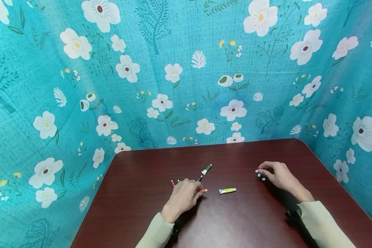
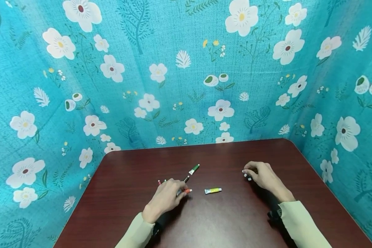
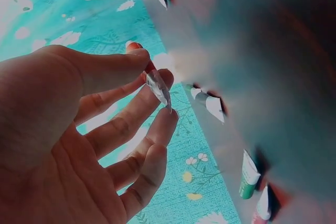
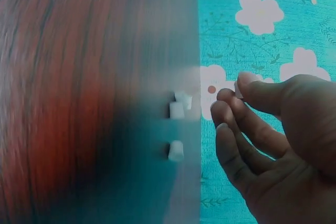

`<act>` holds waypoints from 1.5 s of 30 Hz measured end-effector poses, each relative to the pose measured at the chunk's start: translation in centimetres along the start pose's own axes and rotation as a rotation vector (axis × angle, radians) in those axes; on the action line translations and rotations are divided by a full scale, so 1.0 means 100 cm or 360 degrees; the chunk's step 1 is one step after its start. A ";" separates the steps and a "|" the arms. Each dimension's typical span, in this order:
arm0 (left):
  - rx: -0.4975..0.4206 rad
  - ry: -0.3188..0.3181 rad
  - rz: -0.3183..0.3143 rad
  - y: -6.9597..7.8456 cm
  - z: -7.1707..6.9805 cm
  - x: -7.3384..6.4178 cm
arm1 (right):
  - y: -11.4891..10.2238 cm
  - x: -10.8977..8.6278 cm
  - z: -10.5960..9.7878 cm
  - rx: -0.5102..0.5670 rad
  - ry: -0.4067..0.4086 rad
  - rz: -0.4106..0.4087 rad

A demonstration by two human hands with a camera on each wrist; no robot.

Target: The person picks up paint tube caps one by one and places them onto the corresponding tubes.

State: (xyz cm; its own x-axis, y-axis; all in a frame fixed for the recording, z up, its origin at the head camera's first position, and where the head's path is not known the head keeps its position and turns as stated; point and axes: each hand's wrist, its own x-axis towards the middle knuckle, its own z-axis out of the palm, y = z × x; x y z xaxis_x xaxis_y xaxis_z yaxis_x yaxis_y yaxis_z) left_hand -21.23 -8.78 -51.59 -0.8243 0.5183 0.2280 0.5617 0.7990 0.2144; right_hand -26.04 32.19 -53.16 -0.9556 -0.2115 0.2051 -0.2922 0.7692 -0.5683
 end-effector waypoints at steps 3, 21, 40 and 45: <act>-0.0004 0.0005 -0.0014 0.001 -0.002 0.001 | -0.003 0.000 0.004 0.0019 0.0058 -0.0023; -0.0010 0.0035 -0.0022 0.005 -0.004 0.007 | -0.011 0.002 0.015 0.0166 0.0216 -0.0024; 0.0035 0.0093 0.0030 0.010 -0.008 0.013 | -0.031 0.007 0.027 0.0375 0.0181 -0.0166; 0.0029 0.0115 0.0045 0.012 -0.008 0.015 | -0.035 0.010 0.030 0.0381 0.0145 -0.0141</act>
State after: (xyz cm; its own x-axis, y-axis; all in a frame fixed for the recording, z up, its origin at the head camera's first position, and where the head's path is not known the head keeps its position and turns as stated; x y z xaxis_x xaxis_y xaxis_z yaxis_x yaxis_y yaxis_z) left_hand -21.77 -7.31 -50.25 -0.8005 0.5179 0.3018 0.5828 0.7902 0.1898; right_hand -26.11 27.49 -53.32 -0.9217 -0.2085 0.3272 -0.3857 0.5830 -0.7150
